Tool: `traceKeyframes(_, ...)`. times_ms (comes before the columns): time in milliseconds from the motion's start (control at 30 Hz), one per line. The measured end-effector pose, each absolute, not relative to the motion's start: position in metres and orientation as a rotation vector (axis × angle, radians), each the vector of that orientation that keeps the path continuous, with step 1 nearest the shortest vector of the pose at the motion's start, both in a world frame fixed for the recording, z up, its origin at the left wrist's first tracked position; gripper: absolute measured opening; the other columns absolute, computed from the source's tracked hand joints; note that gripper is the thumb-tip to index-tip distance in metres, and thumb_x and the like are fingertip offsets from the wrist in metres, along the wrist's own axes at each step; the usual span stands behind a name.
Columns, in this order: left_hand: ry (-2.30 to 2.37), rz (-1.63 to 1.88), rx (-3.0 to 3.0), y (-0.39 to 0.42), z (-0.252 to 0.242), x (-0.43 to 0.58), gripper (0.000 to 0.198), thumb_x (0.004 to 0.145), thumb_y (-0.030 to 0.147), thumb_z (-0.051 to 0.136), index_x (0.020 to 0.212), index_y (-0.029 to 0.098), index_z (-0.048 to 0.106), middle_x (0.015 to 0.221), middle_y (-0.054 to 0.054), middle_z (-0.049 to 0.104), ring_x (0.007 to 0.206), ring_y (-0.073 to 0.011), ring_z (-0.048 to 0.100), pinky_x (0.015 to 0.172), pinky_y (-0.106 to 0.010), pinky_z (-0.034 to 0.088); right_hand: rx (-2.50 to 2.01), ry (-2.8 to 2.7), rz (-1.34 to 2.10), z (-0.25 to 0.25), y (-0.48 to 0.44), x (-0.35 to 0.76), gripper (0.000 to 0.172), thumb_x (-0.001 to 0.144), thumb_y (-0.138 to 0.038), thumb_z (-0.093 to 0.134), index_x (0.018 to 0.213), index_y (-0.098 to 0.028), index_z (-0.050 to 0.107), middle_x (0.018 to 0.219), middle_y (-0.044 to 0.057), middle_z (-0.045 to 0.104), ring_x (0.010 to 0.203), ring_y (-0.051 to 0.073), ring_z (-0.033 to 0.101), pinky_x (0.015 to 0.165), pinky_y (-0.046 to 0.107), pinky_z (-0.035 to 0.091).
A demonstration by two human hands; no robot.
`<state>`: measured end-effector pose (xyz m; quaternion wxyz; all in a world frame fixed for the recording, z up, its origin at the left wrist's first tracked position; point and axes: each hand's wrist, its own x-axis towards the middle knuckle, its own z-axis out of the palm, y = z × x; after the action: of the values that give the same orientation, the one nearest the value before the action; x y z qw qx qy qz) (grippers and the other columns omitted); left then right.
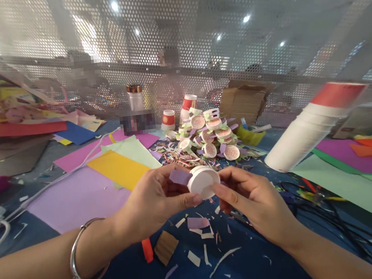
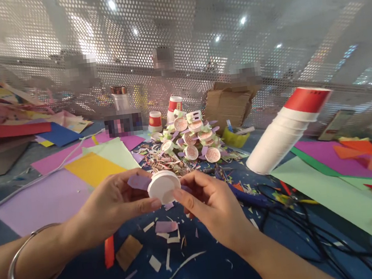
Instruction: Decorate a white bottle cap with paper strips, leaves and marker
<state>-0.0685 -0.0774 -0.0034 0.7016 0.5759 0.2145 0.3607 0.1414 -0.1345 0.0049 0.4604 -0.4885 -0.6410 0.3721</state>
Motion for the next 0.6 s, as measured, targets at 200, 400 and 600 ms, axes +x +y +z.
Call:
traceKeyframes(200, 0.583, 0.811, 1.269, -0.0776, -0.0035, -0.0686, 0.029, 0.075, 0.030, 0.086, 0.093, 0.015, 0.069, 0.084, -0.004, 0.073, 0.077, -0.0150, 0.067, 0.074, -0.027, 0.054, -1.201, -1.581, 0.955, 0.0060, -0.1305, 0.1408, 0.023, 0.092, -0.042, 0.068, 0.093, -0.019, 0.069, 0.064, -0.003, 0.062, 0.055, 0.009, 0.057, 0.051, 0.021, 0.052)
traceKeyframes(400, 0.706, 0.896, 1.344, -0.0766, -0.0005, -0.0703, 0.030, 0.075, 0.037, 0.085, 0.088, 0.014, 0.072, 0.079, -0.003, 0.070, 0.072, -0.0129, 0.060, 0.066, -0.024, 0.047, -1.238, -1.596, 0.953, 0.0038, -0.1291, 0.1439, 0.024, 0.095, -0.043, 0.063, 0.095, -0.019, 0.070, 0.064, -0.003, 0.061, 0.055, 0.009, 0.058, 0.054, 0.021, 0.053)
traceKeyframes(600, 0.743, 0.896, 1.438, -0.0767, -0.0010, -0.0700, 0.028, 0.074, 0.037, 0.085, 0.081, 0.014, 0.070, 0.074, -0.001, 0.065, 0.067, -0.0121, 0.057, 0.061, -0.023, 0.044, -1.257, -1.584, 0.982, 0.0017, -0.1262, 0.1442, 0.023, 0.094, -0.042, 0.065, 0.093, -0.020, 0.070, 0.068, -0.003, 0.061, 0.055, 0.009, 0.059, 0.053, 0.022, 0.052)
